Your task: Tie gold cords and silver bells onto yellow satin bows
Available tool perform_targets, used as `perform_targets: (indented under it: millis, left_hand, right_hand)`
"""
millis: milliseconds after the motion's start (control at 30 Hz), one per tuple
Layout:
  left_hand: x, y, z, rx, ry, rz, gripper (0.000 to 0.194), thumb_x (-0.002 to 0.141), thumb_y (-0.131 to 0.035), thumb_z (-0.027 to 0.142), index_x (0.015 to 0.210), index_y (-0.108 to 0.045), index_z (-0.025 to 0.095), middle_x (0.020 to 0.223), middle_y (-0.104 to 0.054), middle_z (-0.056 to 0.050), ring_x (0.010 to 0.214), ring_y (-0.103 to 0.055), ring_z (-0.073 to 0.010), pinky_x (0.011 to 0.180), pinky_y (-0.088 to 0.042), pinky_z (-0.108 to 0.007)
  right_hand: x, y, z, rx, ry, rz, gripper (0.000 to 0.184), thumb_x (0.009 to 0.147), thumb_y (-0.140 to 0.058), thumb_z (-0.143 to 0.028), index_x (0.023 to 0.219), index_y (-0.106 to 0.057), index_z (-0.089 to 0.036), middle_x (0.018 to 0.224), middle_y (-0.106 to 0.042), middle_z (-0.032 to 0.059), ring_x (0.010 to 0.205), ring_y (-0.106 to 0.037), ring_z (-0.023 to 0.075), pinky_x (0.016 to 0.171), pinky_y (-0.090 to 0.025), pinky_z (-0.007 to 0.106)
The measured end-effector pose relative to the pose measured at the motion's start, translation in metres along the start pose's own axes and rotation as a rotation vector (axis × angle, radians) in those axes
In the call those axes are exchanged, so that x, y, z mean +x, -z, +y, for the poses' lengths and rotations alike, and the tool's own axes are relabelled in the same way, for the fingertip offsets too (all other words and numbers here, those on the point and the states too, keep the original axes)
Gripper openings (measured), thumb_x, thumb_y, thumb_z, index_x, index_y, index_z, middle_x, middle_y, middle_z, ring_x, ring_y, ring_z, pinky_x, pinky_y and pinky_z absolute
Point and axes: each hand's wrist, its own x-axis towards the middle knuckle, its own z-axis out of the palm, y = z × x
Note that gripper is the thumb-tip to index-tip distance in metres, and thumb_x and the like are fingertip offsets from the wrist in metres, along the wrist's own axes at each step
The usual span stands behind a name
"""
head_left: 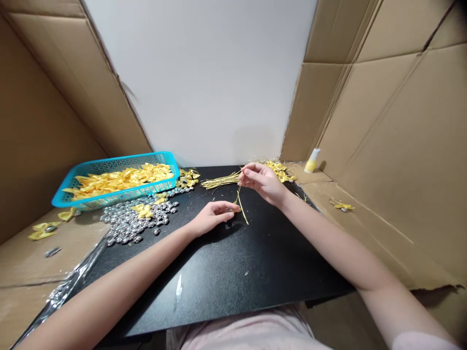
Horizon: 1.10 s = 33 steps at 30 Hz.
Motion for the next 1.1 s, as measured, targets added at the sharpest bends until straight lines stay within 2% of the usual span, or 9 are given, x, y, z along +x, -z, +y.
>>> perform_targets:
  millis: [100,200,300,533,667,800,900,967,1100]
  left_hand:
    - [0.0,-0.001,-0.003,0.049,-0.013,0.024,0.043,0.078,-0.069,0.034,0.116,-0.066,0.016,0.109,-0.072,-0.01,0.069,-0.061,-0.0136,0.062,-0.045,-0.025]
    - [0.0,0.0,-0.004,0.116,-0.031,0.045,0.05,0.08,-0.067,0.035,0.126,-0.06,0.015,0.081,-0.071,-0.003,0.051,-0.044,-0.0084,0.05,-0.033,-0.022]
    - [-0.002,0.0,-0.001,0.182,-0.061,0.022,0.047,0.081,-0.067,0.035,0.123,-0.063,0.014,0.064,-0.063,0.002,0.049,-0.038,-0.0087,0.049,-0.028,-0.022]
    - [-0.009,-0.015,0.018,0.237,-0.129,-0.214,0.046,0.078,-0.07,0.033,0.121,-0.065,0.02,0.112,-0.072,-0.006,0.083,-0.057,-0.0177,0.073,-0.042,-0.029]
    - [-0.016,-0.032,0.022,0.194,-0.11,-0.281,0.04,0.079,-0.07,0.032,0.116,-0.067,0.02,0.11,-0.073,-0.007,0.097,-0.062,-0.0217,0.087,-0.045,-0.033]
    - [-0.02,-0.038,0.027,0.143,-0.086,-0.231,0.028,0.085,-0.064,0.031,0.108,-0.068,0.016,0.104,-0.072,-0.009,0.091,-0.064,-0.0199,0.083,-0.049,-0.034]
    - [-0.015,-0.027,0.044,0.089,-0.09,-0.208,0.043,0.084,-0.065,0.028,0.125,-0.055,0.019,0.119,-0.066,-0.012,0.089,-0.064,-0.0177,0.074,-0.053,-0.031]
    - [-0.008,-0.014,0.064,0.015,-0.075,-0.267,0.059,0.076,-0.073,0.022,0.131,-0.05,0.023,0.128,-0.06,-0.012,0.094,-0.064,-0.0178,0.076,-0.054,-0.031]
    - [0.008,0.017,0.117,0.029,0.012,-0.369,0.031,0.081,-0.068,0.023,0.112,-0.063,0.018,0.113,-0.068,-0.01,0.088,-0.068,-0.0167,0.081,-0.055,-0.033]
  right_hand:
    - [-0.003,-0.004,-0.009,-0.053,0.066,-0.026,0.027,0.065,-0.083,-0.039,0.077,-0.067,-0.02,0.07,-0.072,-0.0035,0.064,-0.067,0.0089,0.067,-0.054,0.023]
    - [-0.006,-0.007,-0.017,-0.108,0.139,-0.045,0.025,0.068,-0.081,-0.039,0.077,-0.067,-0.02,0.071,-0.072,-0.0029,0.065,-0.067,0.0093,0.069,-0.055,0.024]
    - [-0.008,-0.01,-0.021,-0.131,0.186,-0.06,0.024,0.07,-0.08,-0.038,0.078,-0.067,-0.02,0.071,-0.072,-0.0024,0.065,-0.067,0.0096,0.07,-0.055,0.025]
    - [-0.012,-0.018,-0.023,-0.127,0.182,-0.054,0.026,0.068,-0.08,-0.039,0.077,-0.066,-0.019,0.069,-0.072,-0.0024,0.063,-0.066,0.0104,0.07,-0.056,0.028]
    - [-0.014,-0.021,-0.024,-0.12,0.181,-0.065,0.027,0.068,-0.08,-0.04,0.077,-0.066,-0.019,0.069,-0.071,-0.002,0.062,-0.066,0.011,0.07,-0.056,0.029]
    - [-0.015,-0.02,-0.032,-0.129,0.205,-0.045,0.026,0.068,-0.08,-0.04,0.077,-0.066,-0.02,0.07,-0.071,-0.002,0.062,-0.065,0.0103,0.069,-0.055,0.028]
    - [-0.008,-0.019,-0.051,-0.127,0.269,0.001,0.024,0.069,-0.079,-0.039,0.077,-0.066,-0.021,0.07,-0.07,-0.0023,0.062,-0.064,0.0103,0.069,-0.055,0.028]
    - [0.0,-0.021,-0.069,-0.11,0.333,0.023,0.022,0.069,-0.079,-0.037,0.077,-0.066,-0.021,0.07,-0.069,-0.0027,0.063,-0.064,0.0101,0.071,-0.055,0.028]
    - [0.014,-0.027,-0.11,-0.105,0.456,0.003,0.017,0.073,-0.075,-0.034,0.08,-0.066,-0.022,0.074,-0.068,-0.0026,0.068,-0.062,0.0094,0.077,-0.054,0.028]
